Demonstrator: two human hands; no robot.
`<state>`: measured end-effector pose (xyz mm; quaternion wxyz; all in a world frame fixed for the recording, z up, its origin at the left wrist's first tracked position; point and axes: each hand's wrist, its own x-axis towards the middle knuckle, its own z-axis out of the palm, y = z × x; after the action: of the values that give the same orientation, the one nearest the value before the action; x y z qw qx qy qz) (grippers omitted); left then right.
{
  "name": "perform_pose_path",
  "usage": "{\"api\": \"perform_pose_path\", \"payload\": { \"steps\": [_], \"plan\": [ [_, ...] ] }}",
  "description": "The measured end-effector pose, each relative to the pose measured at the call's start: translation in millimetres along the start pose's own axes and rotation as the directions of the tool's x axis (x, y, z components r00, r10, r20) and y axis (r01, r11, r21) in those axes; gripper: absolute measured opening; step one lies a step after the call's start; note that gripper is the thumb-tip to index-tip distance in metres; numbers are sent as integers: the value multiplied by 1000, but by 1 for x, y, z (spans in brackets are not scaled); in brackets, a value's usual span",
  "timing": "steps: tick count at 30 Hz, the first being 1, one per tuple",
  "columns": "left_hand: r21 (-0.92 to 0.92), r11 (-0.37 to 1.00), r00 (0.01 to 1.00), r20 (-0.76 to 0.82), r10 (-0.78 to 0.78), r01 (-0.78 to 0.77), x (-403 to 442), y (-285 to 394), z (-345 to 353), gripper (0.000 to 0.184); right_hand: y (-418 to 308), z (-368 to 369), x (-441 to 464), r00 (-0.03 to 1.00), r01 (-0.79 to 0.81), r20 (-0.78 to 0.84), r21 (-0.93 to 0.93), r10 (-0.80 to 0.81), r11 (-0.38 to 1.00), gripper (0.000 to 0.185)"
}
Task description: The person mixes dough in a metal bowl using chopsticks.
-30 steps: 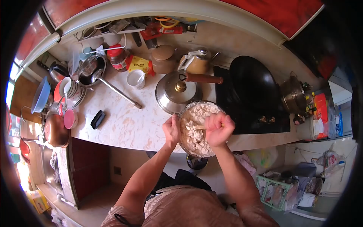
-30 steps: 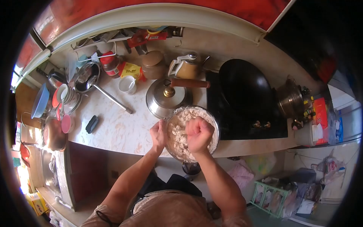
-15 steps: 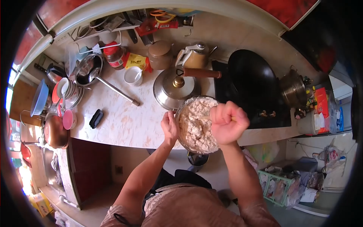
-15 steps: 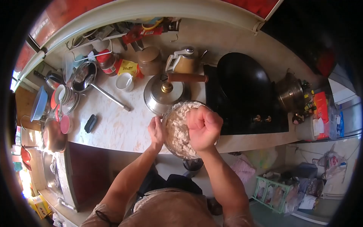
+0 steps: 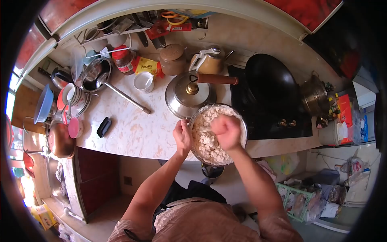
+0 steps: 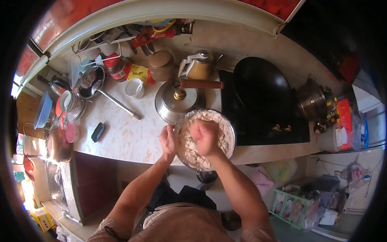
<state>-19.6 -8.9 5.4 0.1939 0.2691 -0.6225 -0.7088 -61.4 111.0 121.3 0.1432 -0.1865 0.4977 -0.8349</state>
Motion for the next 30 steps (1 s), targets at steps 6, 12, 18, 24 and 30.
{"api": "perform_pose_path", "payload": {
  "steps": [6, 12, 18, 24, 30],
  "plan": [
    [36, 999, 999, 5, 38, -38, 6, -5, 3, 36, -12, 4, 15, 996, 14, -84, 71, -8, 997, 44],
    [28, 1000, 999, 33, 8, -9, 4, -2, 0, 37, 5, -7, 22, 975, -172, -112, 176, 194, 969, 40],
    [48, 998, 999, 33, -43, 42, 4, -2, 0, 37, -6, 13, 24, 986, -96, -129, 92, 107, 991, 39],
    [51, 999, 1000, 19, -12, 11, 3, 0, 1, 39, -18, -12, 33, 954, 53, -301, 108, -18, 993, 37],
    [83, 996, 999, 42, 9, -13, 1, 5, 2, 39, -38, -7, 54, 871, 59, -491, 63, -21, 996, 42]
  ]
}}
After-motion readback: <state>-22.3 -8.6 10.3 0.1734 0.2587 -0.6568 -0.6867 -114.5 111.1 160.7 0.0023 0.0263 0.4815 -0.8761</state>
